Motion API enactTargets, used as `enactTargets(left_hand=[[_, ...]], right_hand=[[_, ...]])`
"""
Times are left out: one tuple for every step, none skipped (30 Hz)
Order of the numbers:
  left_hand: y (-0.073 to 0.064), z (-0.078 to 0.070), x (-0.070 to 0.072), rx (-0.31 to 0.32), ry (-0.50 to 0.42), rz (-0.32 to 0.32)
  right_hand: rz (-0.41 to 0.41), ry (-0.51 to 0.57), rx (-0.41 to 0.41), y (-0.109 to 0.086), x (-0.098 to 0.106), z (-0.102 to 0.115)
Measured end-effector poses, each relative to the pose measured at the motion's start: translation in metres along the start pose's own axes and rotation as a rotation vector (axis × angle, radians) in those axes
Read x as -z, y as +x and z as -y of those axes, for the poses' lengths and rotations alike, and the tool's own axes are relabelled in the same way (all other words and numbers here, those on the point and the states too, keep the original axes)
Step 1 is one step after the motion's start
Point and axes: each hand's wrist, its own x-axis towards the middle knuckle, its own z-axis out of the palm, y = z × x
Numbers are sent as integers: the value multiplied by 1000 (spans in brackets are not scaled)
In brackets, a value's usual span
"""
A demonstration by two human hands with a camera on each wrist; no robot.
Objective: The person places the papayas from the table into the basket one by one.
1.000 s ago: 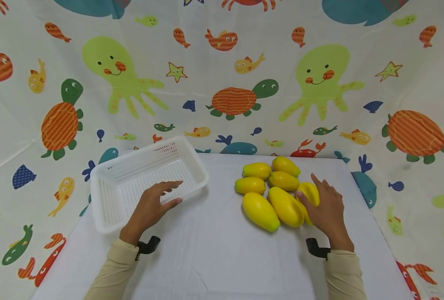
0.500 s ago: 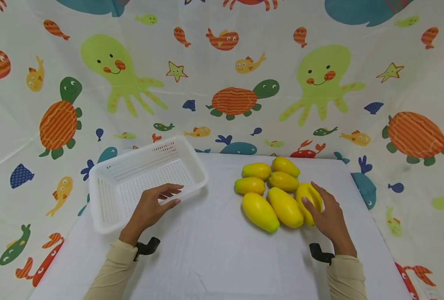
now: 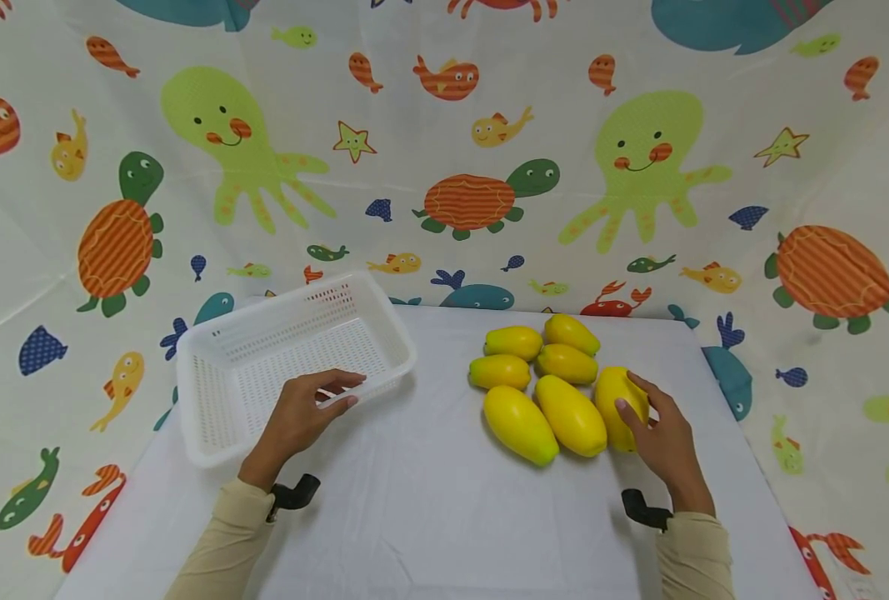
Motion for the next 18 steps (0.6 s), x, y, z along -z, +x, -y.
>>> enactTargets(left_hand=[[0,0,0,4,3,-2],[0,0,0,6,6,-4],[0,-1,0,8,8,-6],[0,-1,0,9,10,-8],[0,-1,0,11,10,-9],[-1,-1,0,11,11,-10],[-1,-1,0,12,9,-9],[-1,-1,0,11,9,-10],[-1,-1,0,12,6,-8],[-1,-2,0,14,6,-7],[-1,-2,0,17,5,-5],[-1,-2,-1,19,3,-2],[-2,-2,0,21,1,0],[-2,-3,0,24,1,5],[-3,-3,0,27,0,10],[-3,-4,0,28,-1,15],[-4,-4,0,28,-4,20],[-4,-4,0,27,-7,25]], right_hand=[[-6,-2,0,1,-1,-1],[-9,-3,-2,2,-1,-3],[-10,-5,-5,2,-2,-4],[-10,-8,-8,3,-2,-5],[-8,-10,-13,3,-3,-6],[-8,-11,-17,4,-3,-7],[-8,-12,-23,4,-3,-8],[-7,-10,-28,5,-3,-9],[-8,-9,-29,6,-3,-9],[-10,-8,-29,6,-4,-10],[-14,-6,-27,7,-4,-10],[-17,-5,-25,8,-4,-10],[-20,-3,-23,8,-4,-10],[-22,-1,-22,9,-4,-10],[-25,-2,-19,9,-4,-10],[-27,-1,-18,10,-4,-10],[-29,0,-18,10,-4,-10],[-31,1,-19,11,-4,-10]])
